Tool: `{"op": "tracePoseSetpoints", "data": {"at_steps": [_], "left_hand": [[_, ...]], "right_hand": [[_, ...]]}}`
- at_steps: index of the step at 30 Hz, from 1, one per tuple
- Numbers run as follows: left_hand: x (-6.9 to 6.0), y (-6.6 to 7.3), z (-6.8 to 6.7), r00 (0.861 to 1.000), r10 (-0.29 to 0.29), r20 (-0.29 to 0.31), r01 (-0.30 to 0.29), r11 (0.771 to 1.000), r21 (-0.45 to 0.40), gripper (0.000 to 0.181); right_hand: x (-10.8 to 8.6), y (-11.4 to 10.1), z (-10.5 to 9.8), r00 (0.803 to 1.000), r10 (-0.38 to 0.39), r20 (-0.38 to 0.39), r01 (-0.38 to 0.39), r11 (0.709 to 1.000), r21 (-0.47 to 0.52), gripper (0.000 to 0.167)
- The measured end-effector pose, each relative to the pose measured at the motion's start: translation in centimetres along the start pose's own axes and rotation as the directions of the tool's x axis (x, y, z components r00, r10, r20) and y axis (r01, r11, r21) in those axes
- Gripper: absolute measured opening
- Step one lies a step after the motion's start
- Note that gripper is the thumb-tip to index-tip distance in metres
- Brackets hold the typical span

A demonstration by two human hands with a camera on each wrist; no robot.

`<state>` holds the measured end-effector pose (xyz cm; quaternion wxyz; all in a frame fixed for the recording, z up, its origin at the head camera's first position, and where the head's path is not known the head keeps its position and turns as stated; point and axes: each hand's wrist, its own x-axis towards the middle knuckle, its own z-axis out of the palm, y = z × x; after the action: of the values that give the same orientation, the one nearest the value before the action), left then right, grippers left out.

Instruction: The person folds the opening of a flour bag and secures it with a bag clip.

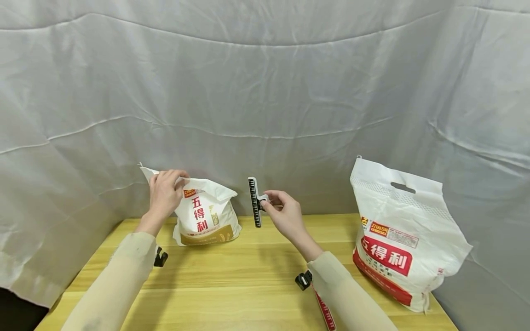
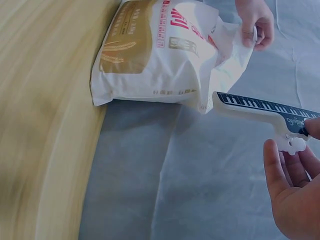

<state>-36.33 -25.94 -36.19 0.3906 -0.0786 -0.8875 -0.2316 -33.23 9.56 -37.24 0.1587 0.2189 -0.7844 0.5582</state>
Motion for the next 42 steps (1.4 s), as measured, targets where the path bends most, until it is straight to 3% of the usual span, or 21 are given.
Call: {"op": "tracePoseSetpoints", "data": {"at_steps": [24,42], "left_hand": [[-0.1,0.0,-0.1,1.000,0.000,-0.004,0.000,1.000,0.013,0.012],[-0.2,-0.3,0.1,1.000,0.012,-0.007,-0.012,1.000,0.014,0.011]], "right_hand": [[4.0,-1.4,4.0,0.993,-0.117,0.021,0.118,0.992,-0.041,0.030],[6.8,-2.2,6.9,0.968,-0.241,0.066,0.246,0.965,-0.094,0.030]]}}
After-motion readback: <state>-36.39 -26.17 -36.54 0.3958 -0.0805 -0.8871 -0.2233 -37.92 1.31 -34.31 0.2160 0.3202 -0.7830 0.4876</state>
